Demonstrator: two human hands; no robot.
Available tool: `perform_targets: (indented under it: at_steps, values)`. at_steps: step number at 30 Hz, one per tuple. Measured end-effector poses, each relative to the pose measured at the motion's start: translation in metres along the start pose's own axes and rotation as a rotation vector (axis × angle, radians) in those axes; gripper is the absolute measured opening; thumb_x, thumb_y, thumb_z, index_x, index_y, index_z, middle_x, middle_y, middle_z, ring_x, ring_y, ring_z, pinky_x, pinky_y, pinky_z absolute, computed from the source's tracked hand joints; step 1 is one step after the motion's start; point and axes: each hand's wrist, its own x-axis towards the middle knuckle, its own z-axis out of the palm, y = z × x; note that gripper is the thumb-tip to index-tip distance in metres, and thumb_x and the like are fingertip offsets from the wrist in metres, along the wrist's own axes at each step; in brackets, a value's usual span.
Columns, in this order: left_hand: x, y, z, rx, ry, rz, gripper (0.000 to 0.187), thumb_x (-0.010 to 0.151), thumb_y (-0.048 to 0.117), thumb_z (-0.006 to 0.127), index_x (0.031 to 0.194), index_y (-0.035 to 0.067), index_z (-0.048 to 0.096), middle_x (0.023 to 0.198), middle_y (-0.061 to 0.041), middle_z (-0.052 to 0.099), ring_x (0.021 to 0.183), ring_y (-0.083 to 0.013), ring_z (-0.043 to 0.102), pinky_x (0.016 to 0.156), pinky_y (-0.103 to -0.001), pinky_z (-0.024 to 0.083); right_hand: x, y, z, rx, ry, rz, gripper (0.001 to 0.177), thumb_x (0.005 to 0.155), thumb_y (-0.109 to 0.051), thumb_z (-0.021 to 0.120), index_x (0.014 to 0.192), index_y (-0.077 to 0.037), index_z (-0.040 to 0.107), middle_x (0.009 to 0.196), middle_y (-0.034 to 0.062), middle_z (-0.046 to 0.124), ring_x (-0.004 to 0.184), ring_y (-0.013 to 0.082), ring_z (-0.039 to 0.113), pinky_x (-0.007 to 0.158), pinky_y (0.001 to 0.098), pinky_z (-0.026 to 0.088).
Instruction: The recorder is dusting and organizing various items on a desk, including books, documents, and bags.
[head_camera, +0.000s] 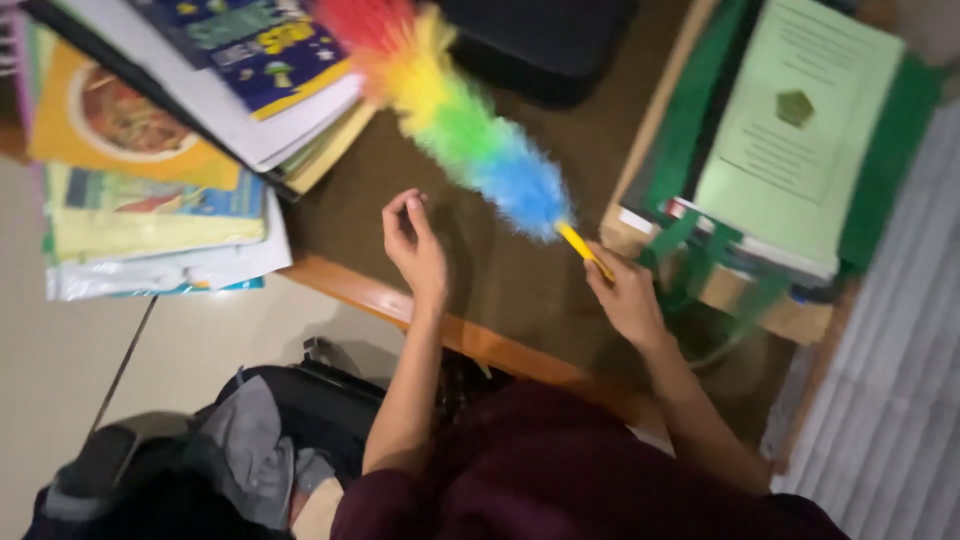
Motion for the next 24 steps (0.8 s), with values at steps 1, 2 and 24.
perform_targets:
  at_steps: [1,2,24]
  values:
    - [0.004,0.0,-0.011,0.002,0.025,0.006,0.021,0.109,0.018,0.056,0.116,0.0,0.064,0.107,-0.006,0.068,0.1,-0.0124,0.064,0.092,-0.028,0.052,0.005,0.001,0.012,0.006,-0.019,-0.017,0.03,0.101,-0.011,0.067,0.128,0.0,0.065,0.097,0.0214,0.071,0.074,0.0183,0.068,0.068,0.0321,0.055]
    - [0.008,-0.001,-0.022,-0.008,0.046,0.0,0.021,0.109,0.019,0.057,0.116,0.0,0.063,0.107,-0.006,0.068,0.101,-0.012,0.064,0.093,-0.027,0.053,0.011,0.001,0.023,-0.017,-0.097,0.133,0.032,0.101,-0.013,0.066,0.132,-0.002,0.064,0.09,0.0215,0.069,0.071,0.0233,0.067,0.064,0.0346,0.053]
    - [0.246,-0.017,-0.197,0.206,0.209,0.091,0.037,0.1,0.013,0.064,0.132,-0.004,0.057,0.126,-0.017,0.067,0.117,-0.0256,0.065,0.102,-0.037,0.049,0.209,-0.221,0.26,-0.166,-0.302,-0.509,0.028,0.093,-0.014,0.068,0.12,-0.008,0.068,0.118,0.0127,0.063,0.115,0.035,0.058,0.103,0.0451,0.046]
